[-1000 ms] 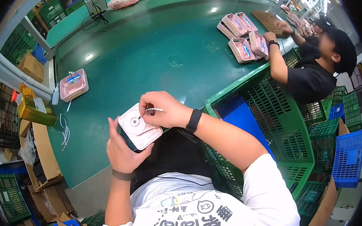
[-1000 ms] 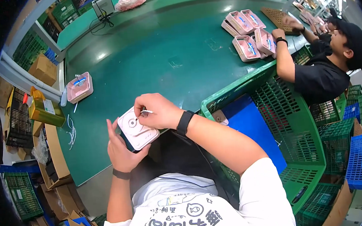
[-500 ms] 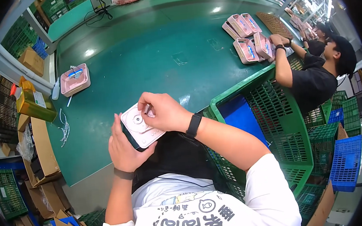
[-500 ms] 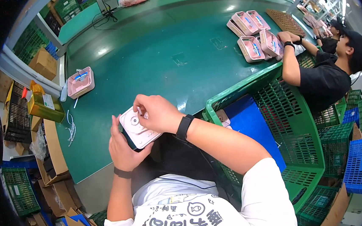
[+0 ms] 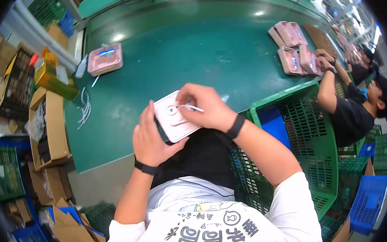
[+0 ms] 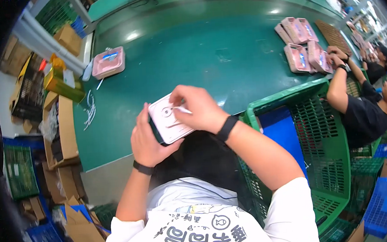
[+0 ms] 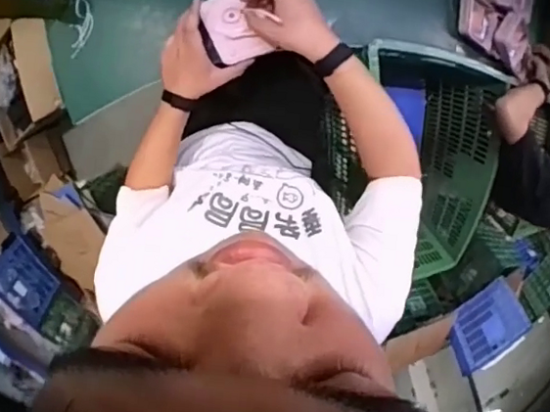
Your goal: The person picks up a pink plastic casing and places it on the table to insert a white component and a small black part. They then thread a white wire through the assembly and place the completed unit into a green crate.
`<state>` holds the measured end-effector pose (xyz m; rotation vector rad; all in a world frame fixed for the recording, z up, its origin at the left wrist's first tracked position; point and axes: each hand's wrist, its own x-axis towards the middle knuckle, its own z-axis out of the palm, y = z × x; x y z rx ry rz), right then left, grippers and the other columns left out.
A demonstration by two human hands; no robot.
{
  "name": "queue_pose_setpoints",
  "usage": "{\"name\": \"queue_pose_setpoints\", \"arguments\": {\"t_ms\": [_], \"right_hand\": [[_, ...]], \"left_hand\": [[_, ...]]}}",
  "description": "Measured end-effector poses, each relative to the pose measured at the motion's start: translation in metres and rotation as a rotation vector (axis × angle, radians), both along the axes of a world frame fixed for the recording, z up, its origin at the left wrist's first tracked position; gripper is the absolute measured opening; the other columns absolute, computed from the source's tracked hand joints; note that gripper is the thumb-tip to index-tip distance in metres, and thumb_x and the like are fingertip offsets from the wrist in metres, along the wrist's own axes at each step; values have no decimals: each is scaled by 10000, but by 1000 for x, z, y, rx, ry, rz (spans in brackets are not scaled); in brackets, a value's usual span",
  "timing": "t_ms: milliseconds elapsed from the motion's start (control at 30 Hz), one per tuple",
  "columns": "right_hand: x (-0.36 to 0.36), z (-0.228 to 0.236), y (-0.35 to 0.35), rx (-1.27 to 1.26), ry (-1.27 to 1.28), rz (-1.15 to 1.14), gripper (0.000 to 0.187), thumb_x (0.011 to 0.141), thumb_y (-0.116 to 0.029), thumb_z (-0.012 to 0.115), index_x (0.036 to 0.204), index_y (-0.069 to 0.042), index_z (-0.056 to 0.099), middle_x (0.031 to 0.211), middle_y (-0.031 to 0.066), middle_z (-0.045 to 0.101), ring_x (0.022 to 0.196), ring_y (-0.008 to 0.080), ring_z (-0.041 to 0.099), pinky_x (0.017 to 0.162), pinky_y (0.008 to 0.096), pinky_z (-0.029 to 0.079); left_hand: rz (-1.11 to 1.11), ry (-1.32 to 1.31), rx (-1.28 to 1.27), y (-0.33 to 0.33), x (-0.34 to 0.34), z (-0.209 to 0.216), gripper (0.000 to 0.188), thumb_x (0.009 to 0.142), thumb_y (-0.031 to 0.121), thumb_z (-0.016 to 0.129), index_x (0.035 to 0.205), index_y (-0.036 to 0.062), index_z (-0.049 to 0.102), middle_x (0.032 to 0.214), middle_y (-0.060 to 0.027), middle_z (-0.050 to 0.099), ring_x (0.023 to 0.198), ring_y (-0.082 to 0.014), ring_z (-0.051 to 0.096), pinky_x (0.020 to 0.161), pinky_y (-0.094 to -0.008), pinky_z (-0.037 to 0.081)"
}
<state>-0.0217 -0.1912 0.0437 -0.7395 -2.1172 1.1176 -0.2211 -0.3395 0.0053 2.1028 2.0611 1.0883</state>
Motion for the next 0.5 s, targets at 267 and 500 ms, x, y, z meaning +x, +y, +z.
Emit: {"name": "queue_pose_setpoints", "arguments": {"t_ms": [267, 500], "right_hand": [[-7, 0, -2, -103, -127, -67, 217, 928, -70, 852, 1115, -47, 746, 1007, 33, 798, 770, 88, 622, 708, 273, 541], [-9, 3, -5, -170, -80, -128, 221, 936, -85, 882, 1114, -43, 759, 998, 27, 800, 752, 76, 608, 695, 265, 533]], "left_hand": [[2, -36, -52, 0, 2, 1, 1376, 652, 519, 1064, 1729, 0, 384, 1603, -230, 597, 1369, -426, 673, 1074, -514, 568], [-39, -37, -75, 1, -5, 5, 1288, 669, 540, 1058, 1692, 41, 454, 1625, -200, 578, 1379, -412, 671, 1028, -491, 575]]}}
